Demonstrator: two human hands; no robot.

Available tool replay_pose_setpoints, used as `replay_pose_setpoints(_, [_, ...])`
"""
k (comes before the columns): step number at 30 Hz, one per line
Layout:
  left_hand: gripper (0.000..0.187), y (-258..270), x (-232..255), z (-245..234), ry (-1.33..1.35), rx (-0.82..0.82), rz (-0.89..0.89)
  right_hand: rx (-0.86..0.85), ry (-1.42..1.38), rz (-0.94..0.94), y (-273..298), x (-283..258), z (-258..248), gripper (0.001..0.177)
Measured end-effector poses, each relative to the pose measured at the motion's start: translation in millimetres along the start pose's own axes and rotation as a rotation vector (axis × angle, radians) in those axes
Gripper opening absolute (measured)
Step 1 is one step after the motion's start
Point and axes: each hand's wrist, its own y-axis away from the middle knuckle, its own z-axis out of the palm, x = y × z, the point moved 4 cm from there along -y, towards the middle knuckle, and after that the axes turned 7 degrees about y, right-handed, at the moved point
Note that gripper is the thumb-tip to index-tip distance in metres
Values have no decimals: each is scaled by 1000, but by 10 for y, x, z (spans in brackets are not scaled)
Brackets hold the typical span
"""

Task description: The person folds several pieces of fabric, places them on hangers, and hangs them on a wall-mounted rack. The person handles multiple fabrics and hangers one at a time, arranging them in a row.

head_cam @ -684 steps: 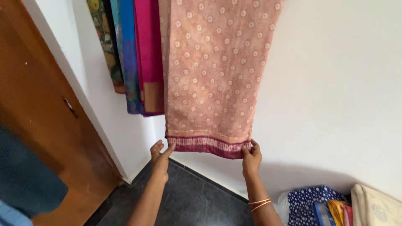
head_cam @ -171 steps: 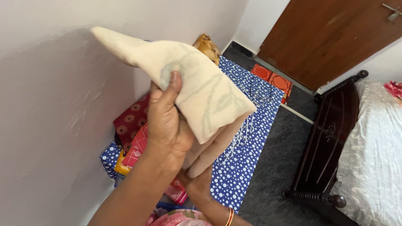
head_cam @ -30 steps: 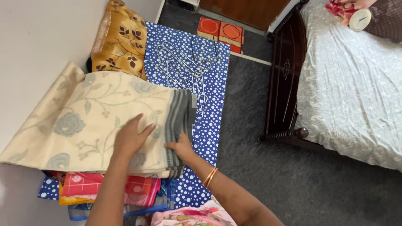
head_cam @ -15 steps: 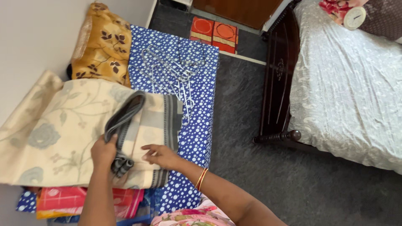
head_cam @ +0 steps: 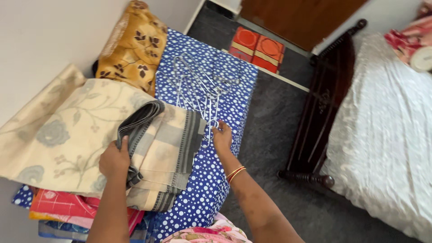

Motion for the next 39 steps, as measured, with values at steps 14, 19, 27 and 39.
replay_pose_setpoints(14, [57, -14, 130, -5, -95, 14, -58, 68, 367, 124, -391, -99, 91, 27])
replay_pose_setpoints(19, [56, -61, 151, 4, -104, 21, -66, 175, 393, 33, -418, 41, 120, 33])
replay_pose_setpoints(27, [56, -64, 154, -29, -92, -5, -88, 183, 95, 130, -385, 7, 41, 31])
replay_pose_setpoints(39, [58, -136, 109, 21, -96, -27, -59, -92, -582, 87, -577, 251, 220, 22])
